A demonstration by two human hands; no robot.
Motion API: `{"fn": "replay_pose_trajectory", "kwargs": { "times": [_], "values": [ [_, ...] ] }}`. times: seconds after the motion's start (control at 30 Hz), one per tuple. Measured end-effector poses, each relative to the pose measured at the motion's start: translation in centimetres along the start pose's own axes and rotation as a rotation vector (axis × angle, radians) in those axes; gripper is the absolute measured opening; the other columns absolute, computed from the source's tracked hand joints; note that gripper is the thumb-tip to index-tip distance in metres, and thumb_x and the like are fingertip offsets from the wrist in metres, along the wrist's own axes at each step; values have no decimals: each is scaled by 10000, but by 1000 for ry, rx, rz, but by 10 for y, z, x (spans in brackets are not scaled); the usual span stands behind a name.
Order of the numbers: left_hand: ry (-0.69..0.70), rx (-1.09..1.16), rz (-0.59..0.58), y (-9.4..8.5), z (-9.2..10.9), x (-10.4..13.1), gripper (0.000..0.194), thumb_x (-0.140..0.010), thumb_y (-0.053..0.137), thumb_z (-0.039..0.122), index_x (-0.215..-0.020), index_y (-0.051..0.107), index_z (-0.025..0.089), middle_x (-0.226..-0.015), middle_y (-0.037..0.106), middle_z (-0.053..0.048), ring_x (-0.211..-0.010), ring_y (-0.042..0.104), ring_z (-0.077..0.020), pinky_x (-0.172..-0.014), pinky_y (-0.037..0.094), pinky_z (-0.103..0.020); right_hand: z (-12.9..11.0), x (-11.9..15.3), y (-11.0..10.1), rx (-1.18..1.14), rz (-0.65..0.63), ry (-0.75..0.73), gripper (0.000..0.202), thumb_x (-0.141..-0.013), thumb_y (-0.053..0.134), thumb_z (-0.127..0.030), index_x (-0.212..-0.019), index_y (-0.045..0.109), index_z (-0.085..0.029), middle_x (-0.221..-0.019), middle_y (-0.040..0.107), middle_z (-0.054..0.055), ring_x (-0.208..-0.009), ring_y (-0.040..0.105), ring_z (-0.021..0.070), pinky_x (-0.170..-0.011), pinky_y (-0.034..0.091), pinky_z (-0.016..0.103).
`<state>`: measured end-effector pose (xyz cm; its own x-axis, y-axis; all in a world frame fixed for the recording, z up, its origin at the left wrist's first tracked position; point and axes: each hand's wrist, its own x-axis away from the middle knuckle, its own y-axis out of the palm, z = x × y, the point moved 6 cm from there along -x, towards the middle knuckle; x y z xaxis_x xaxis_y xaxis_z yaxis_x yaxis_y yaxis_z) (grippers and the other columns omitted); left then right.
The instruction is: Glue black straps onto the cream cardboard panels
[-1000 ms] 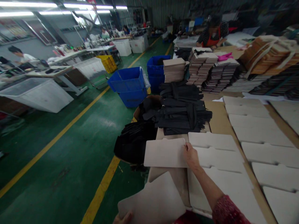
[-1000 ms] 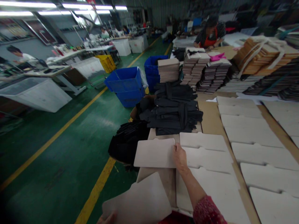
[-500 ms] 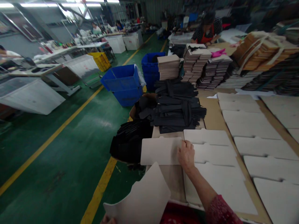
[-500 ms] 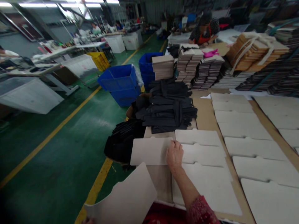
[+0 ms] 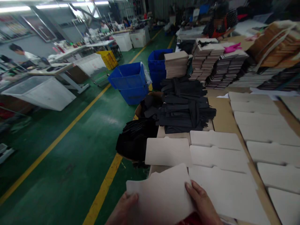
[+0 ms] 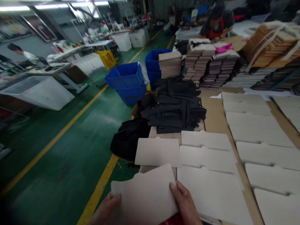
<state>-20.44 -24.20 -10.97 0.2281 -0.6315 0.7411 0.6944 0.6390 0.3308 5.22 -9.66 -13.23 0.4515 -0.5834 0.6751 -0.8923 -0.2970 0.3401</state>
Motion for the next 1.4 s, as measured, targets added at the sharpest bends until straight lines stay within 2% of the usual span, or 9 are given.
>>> {"fn": "replay_pose_trajectory", "kwargs": {
  "times": [0.07,0.2,0.4,0.53,0.77,0.97,1.1,1.23,1.4],
  "values": [
    [29,-156,31,12,13,-15,522,-674,827,485,-1034,691,133,-890,766,-114,-745,710,-264,-682,546,-354,-1,-5,-19,204,84,-41,582,-749,656,-678,-1062,686,-189,-1011,752,56,-960,670,264,-833,520,322],
    [199,-490,141,24,39,-58,518,-680,781,517,-981,693,104,-796,736,-77,-643,637,-196,-588,474,-288,0,-22,-45,586,280,-121,533,-804,505,-710,-929,645,-212,-803,724,25,-781,651,226,-686,486,284],
    [275,-584,213,20,44,-109,439,-683,739,453,-983,691,135,-829,732,-41,-698,630,-189,-615,471,-276,-10,-41,-40,897,474,-254,471,-890,366,-563,-1085,586,-195,-874,732,88,-778,680,243,-680,471,302],
    [286,-654,254,11,43,-115,406,-649,745,411,-946,697,139,-816,730,-36,-739,641,-211,-628,475,-281,-14,-46,-34,1116,507,-293,426,-947,348,-429,-1214,535,-155,-925,743,132,-825,712,260,-710,475,317],
    [281,-668,224,11,39,-118,415,-644,747,432,-947,685,155,-815,738,-48,-717,656,-218,-611,492,-292,-13,-45,-28,1326,513,-215,402,-999,352,-306,-1340,434,-109,-905,747,135,-820,733,261,-704,489,321],
    [355,-669,323,5,39,-122,483,-644,748,444,-1014,599,171,-951,724,-68,-860,675,-228,-734,528,-317,-15,-42,-21,1500,590,-381,327,-981,403,-262,-1272,466,-125,-1131,668,161,-912,713,244,-741,515,312],
    [345,-700,311,8,39,-119,481,-661,743,433,-1049,619,176,-931,735,-60,-844,680,-235,-727,526,-322,-19,-36,-19,1508,656,-487,240,-960,432,-276,-1145,540,-169,-1054,622,116,-836,686,222,-720,527,320],
    [330,-724,292,9,38,-120,496,-691,726,473,-1073,623,173,-899,732,-48,-807,678,-227,-694,530,-313,-24,-20,-26,1341,687,-592,260,-960,407,-307,-1133,557,-184,-1039,603,97,-834,650,200,-736,533,322],
    [366,-737,355,-5,38,-126,589,-741,669,522,-1180,551,147,-1149,686,-131,-1003,673,-249,-837,551,-353,-11,12,-68,1052,769,-522,337,-980,358,-398,-1112,589,-192,-1027,613,100,-770,620,182,-747,530,337]
  ]
}}
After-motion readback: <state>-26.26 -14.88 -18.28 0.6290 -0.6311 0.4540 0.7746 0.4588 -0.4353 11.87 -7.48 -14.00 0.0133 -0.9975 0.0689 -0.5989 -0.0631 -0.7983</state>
